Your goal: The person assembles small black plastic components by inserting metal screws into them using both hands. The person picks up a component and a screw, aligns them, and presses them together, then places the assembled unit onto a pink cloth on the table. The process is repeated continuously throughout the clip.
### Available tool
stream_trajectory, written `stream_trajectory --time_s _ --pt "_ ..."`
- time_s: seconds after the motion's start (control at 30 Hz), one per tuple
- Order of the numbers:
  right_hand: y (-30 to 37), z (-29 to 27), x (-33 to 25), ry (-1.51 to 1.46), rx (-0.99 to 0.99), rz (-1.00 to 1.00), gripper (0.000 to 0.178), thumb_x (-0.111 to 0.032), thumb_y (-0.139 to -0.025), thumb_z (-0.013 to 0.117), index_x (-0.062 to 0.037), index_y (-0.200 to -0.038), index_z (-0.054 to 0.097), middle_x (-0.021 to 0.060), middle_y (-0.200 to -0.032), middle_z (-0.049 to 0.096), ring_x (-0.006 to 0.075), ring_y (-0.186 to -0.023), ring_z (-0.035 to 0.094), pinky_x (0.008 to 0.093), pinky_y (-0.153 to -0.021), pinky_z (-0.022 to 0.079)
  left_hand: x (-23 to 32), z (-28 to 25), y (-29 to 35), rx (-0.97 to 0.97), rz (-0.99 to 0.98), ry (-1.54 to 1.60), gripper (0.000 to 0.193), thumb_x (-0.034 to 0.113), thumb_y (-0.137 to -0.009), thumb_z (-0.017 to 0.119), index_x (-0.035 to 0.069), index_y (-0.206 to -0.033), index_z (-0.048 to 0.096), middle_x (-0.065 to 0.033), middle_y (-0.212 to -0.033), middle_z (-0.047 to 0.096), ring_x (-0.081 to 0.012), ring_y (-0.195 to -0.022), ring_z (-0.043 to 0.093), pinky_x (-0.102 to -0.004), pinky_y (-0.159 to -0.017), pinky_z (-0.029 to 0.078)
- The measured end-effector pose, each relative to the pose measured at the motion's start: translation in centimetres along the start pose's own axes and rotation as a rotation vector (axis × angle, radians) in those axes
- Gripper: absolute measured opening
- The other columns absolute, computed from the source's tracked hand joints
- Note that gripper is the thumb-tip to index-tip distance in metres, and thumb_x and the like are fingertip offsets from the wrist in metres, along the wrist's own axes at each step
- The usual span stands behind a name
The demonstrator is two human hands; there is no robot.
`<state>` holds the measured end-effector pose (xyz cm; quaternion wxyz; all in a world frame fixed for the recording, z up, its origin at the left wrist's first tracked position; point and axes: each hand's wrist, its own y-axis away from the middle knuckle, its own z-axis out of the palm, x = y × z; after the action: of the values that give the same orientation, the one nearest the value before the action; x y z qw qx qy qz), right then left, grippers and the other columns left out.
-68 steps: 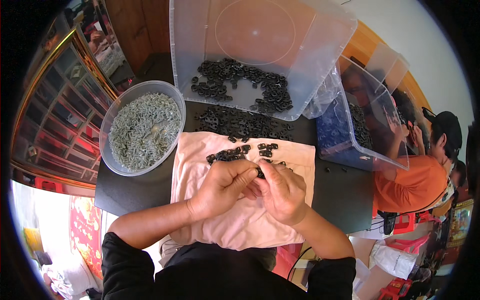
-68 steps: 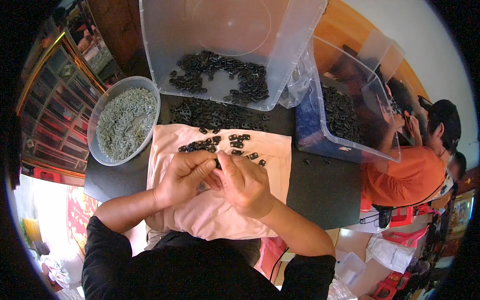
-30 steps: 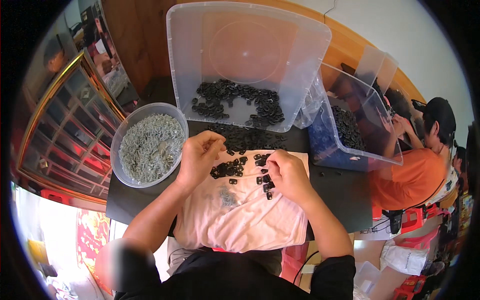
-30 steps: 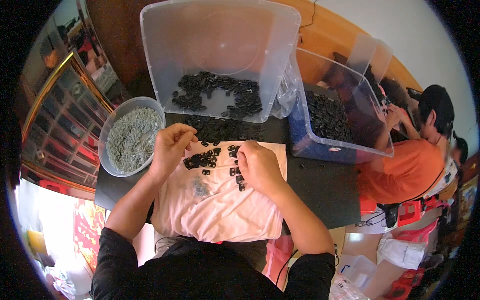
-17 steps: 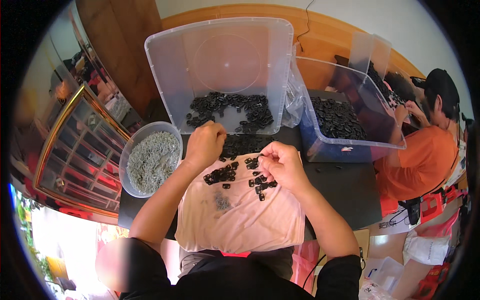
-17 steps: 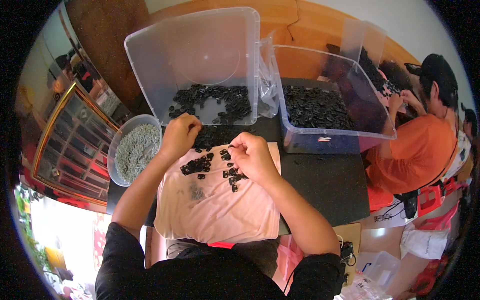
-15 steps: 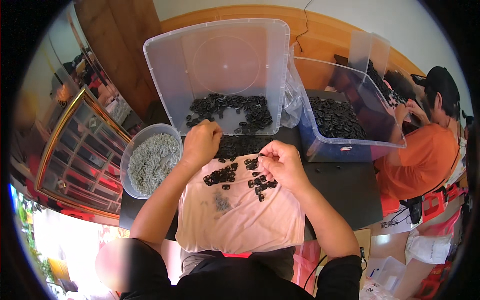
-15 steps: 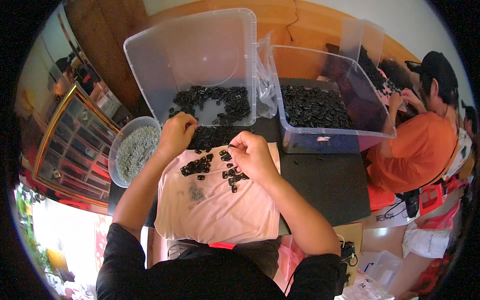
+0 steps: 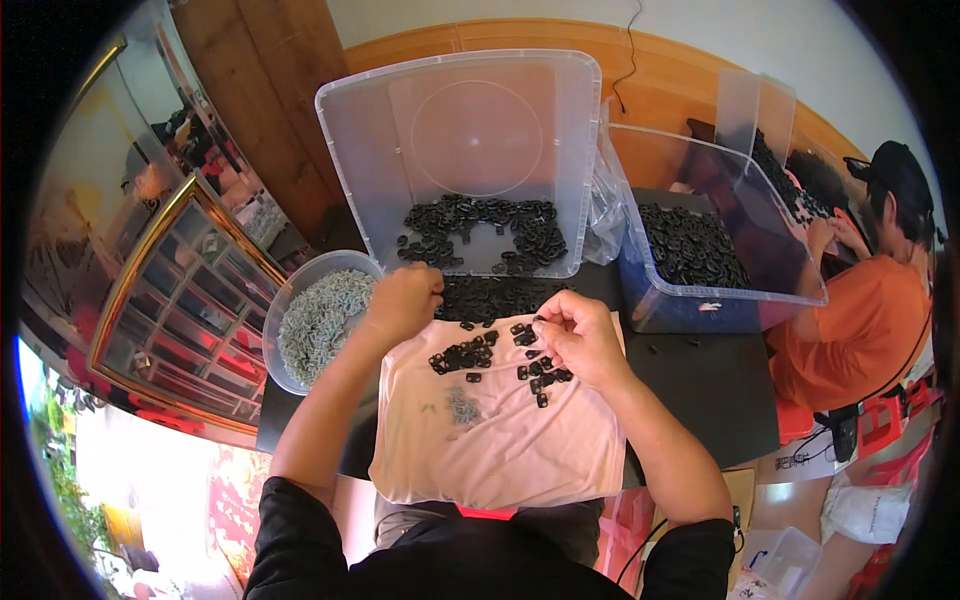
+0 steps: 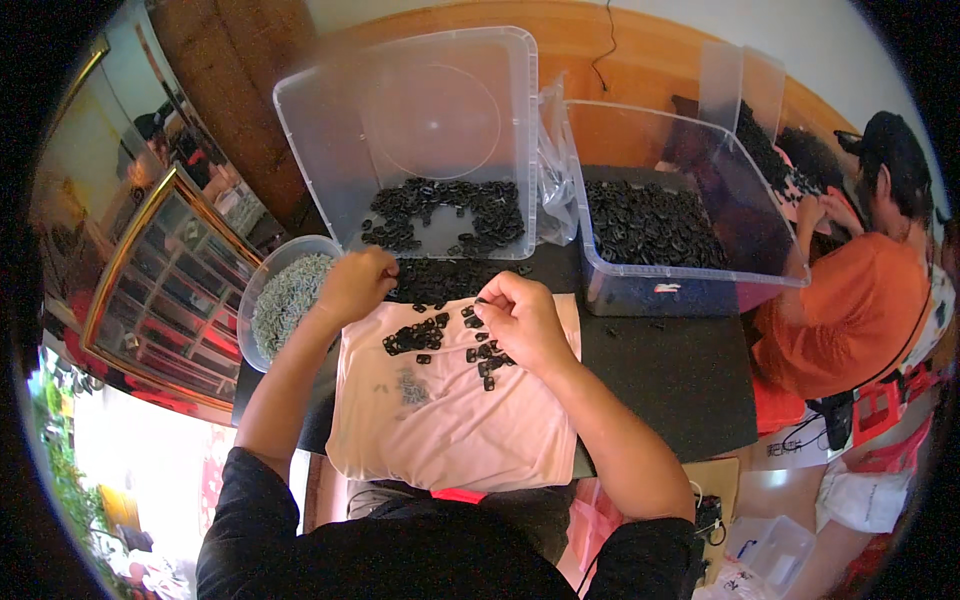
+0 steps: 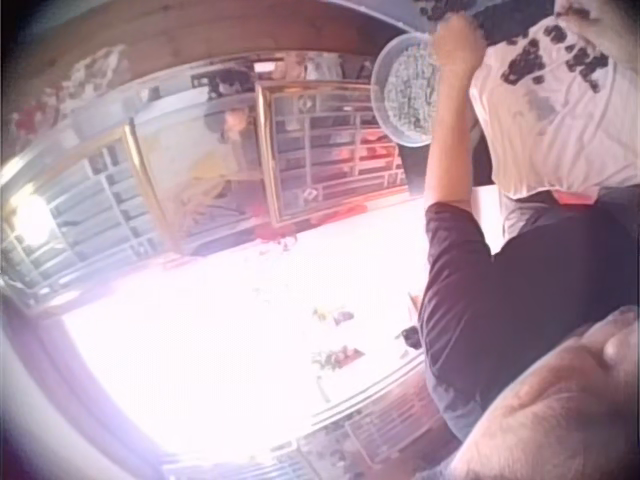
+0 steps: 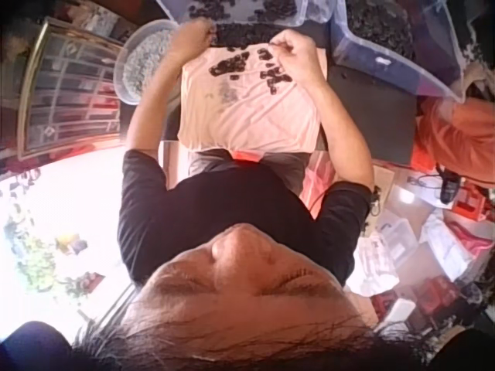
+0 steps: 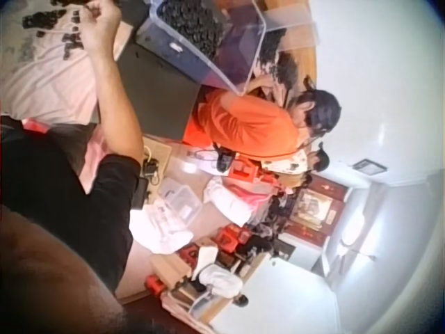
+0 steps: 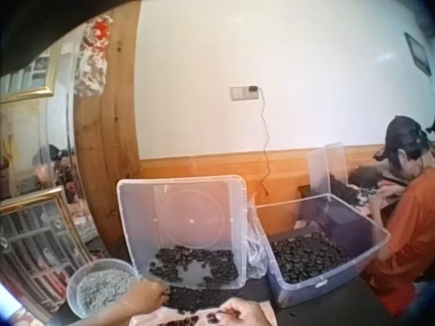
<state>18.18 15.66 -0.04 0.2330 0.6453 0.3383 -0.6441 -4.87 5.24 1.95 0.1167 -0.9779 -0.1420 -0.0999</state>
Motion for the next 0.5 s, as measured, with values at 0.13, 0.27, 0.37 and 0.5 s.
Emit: stream_trajectory --time_s 0.13,0.27,0.37,0.5 --pt "-0.1 0.0 0.9 0.002 0.027 -0.079 0.007 0.002 -0.077 0.063 -0.0003 -0.075 0.057 -0.0024 -0.063 0.053 0.0018 -0.055 0.045 0.0198 -0.048 0.036 0.1 1.0 -0.1 -0.054 0.095 0.187 0.01 0.002 -0.072 0.063 0.0 -0.082 0.062 -0.0112 -0.074 0.063 -0.0238 -0.071 0.062 -0.0345 -0.065 0.049" --pt "0.1 0.1 0.4 -0.005 0.047 -0.08 0.007 0.003 -0.077 0.063 -0.0007 -0.075 0.057 -0.0035 -0.065 0.053 0.0009 -0.057 0.044 0.0182 -0.05 0.036 0.4 0.6 -0.7 -0.053 0.008 0.563 0.009 -0.003 -0.073 0.062 -0.001 -0.081 0.061 -0.0072 -0.068 0.062 -0.0135 -0.063 0.058 -0.03 -0.058 0.047" --pt "0.1 0.2 0.3 -0.022 0.056 -0.085 0.007 0.003 -0.077 0.063 -0.0006 -0.075 0.058 -0.0032 -0.065 0.054 0.0008 -0.057 0.044 0.0182 -0.049 0.036 -0.5 0.6 -0.9 0.032 -0.049 0.549 0.007 -0.003 -0.073 0.062 -0.001 -0.08 0.061 -0.0069 -0.067 0.061 -0.013 -0.063 0.057 -0.0292 -0.058 0.046" --pt "0.2 0.2 0.2 -0.046 0.058 -0.049 0.005 0.004 -0.078 0.063 -0.0002 -0.078 0.06 -0.0024 -0.066 0.056 0.0007 -0.056 0.045 0.0177 -0.049 0.036 -0.1 0.7 -0.3 0.01 0.107 0.406 0.009 0.004 -0.071 0.066 0.001 -0.079 0.062 -0.0103 -0.071 0.061 -0.0208 -0.066 0.06 -0.0321 -0.06 0.046"
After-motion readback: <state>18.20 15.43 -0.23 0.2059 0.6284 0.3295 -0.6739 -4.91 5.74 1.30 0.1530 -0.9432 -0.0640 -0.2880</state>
